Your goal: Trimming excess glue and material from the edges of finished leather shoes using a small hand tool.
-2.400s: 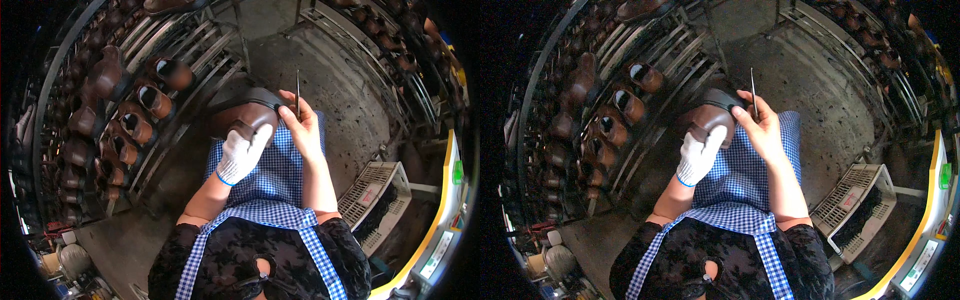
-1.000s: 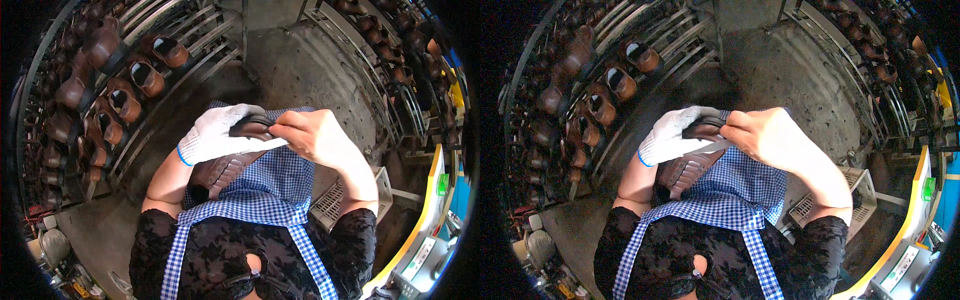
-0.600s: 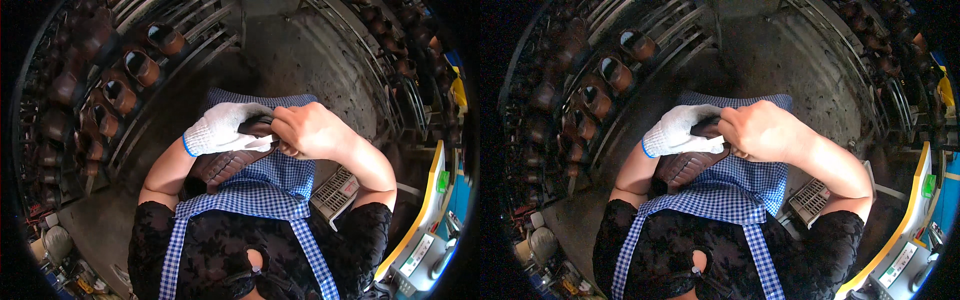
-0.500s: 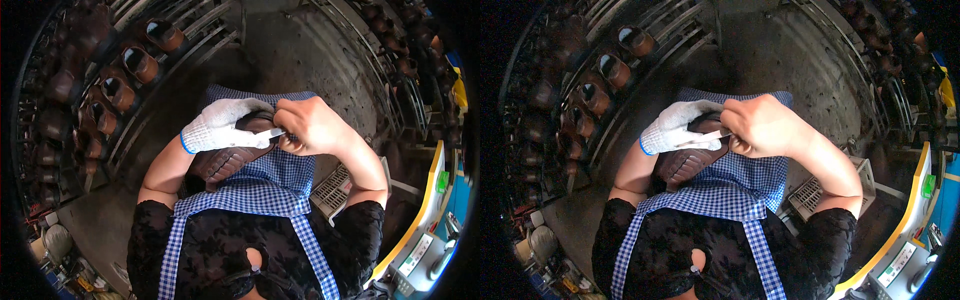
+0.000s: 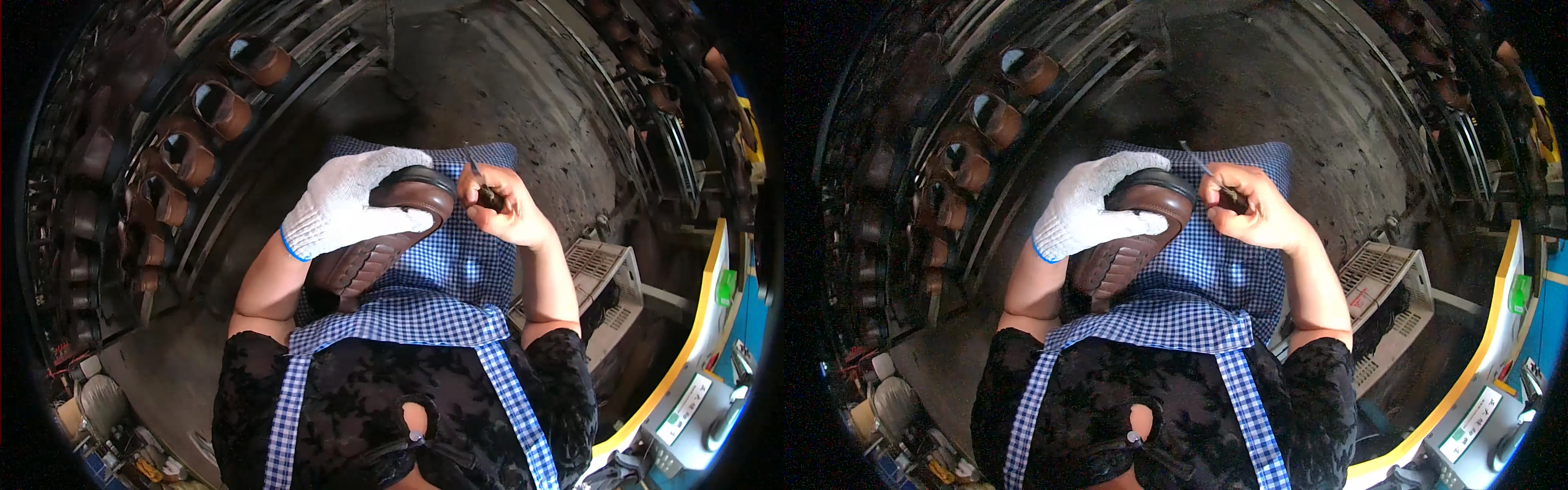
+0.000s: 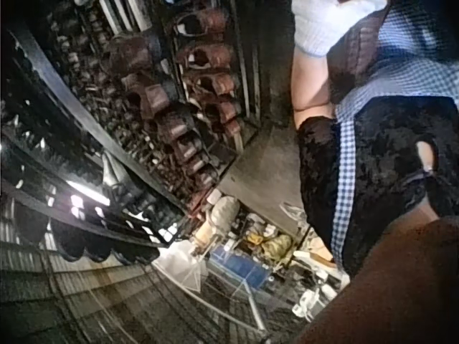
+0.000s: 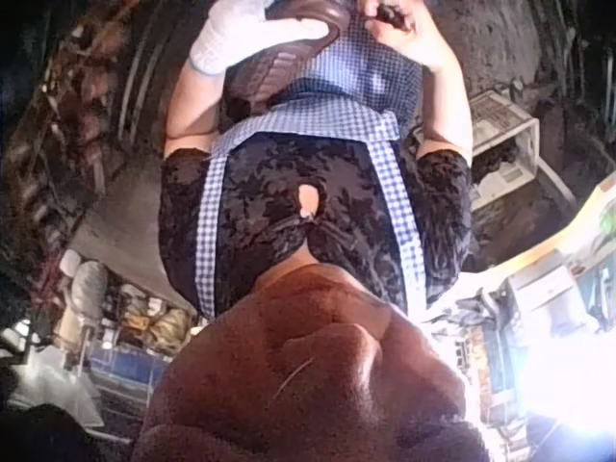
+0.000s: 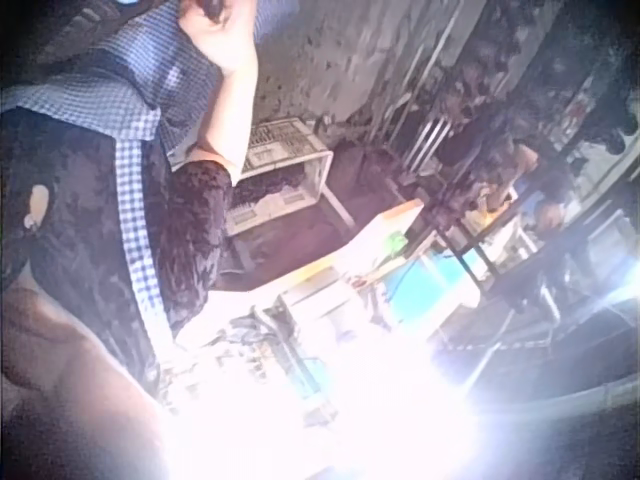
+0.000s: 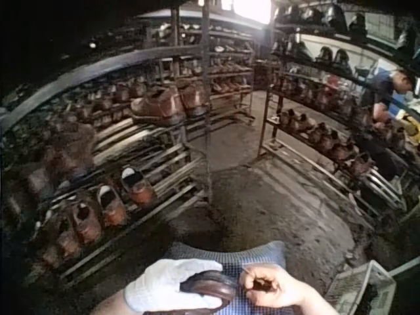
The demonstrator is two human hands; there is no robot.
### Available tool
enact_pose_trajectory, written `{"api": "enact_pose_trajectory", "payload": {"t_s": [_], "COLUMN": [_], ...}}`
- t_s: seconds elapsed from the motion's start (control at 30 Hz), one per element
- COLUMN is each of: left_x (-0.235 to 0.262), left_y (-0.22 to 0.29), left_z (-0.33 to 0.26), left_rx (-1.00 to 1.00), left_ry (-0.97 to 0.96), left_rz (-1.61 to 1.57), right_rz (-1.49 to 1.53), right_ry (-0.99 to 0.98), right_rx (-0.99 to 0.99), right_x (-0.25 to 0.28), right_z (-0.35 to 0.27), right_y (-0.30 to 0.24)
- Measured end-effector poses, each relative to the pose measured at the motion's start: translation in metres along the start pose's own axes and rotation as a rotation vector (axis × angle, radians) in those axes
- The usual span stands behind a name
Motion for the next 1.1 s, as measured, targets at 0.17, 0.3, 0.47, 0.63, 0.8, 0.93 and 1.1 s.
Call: {"api": "enact_pose_trajectory", "payload": {"t_s": [0.17, 0.3, 0.47, 0.63, 0.8, 0.93, 1.1], "left_x": [0.005, 0.003, 0.005, 0.012, 0.043, 0.038, 0.035], "left_y": [0.013, 0.015, 0.019, 0.017, -0.017, -0.06, -0.06], "left_z": [-0.002, -0.002, 0.001, 0.005, 0.012, 0.014, 0.014], "left_rx": [-0.047, -0.104, -0.124, -0.114, 0.112, 0.518, 0.318], "left_ry": [0.06, 0.083, 0.106, 0.166, 0.616, 1.215, 0.973], "left_rz": [0.223, 0.269, 0.398, 0.358, -0.113, -0.742, -0.479], "right_rz": [0.137, 0.157, 0.067, 0.105, -0.107, -0.189, -0.211], "right_ry": [0.15, 0.382, 0.388, 0.38, 0.338, 0.31, 0.439], "right_rx": [-0.003, -0.099, -0.21, -0.195, -0.079, -0.033, 0.09], "right_x": [-0.004, -0.01, -0.012, -0.022, -0.03, -0.047, -0.051], "right_z": [-0.022, -0.037, -0.044, -0.04, -0.049, -0.058, -0.048], "right_y": [0.036, 0.048, 0.064, 0.067, 0.079, 0.067, 0.055]}}
Point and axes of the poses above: each hand's wrist, its own z-axis towards the middle knuckle, its own x-axis out of the back of the hand, y = z × x, the point moved 2 cm from there along z, towards the middle knuckle, and after that the axes turned 14 degrees about y, right-handed, at the moved point
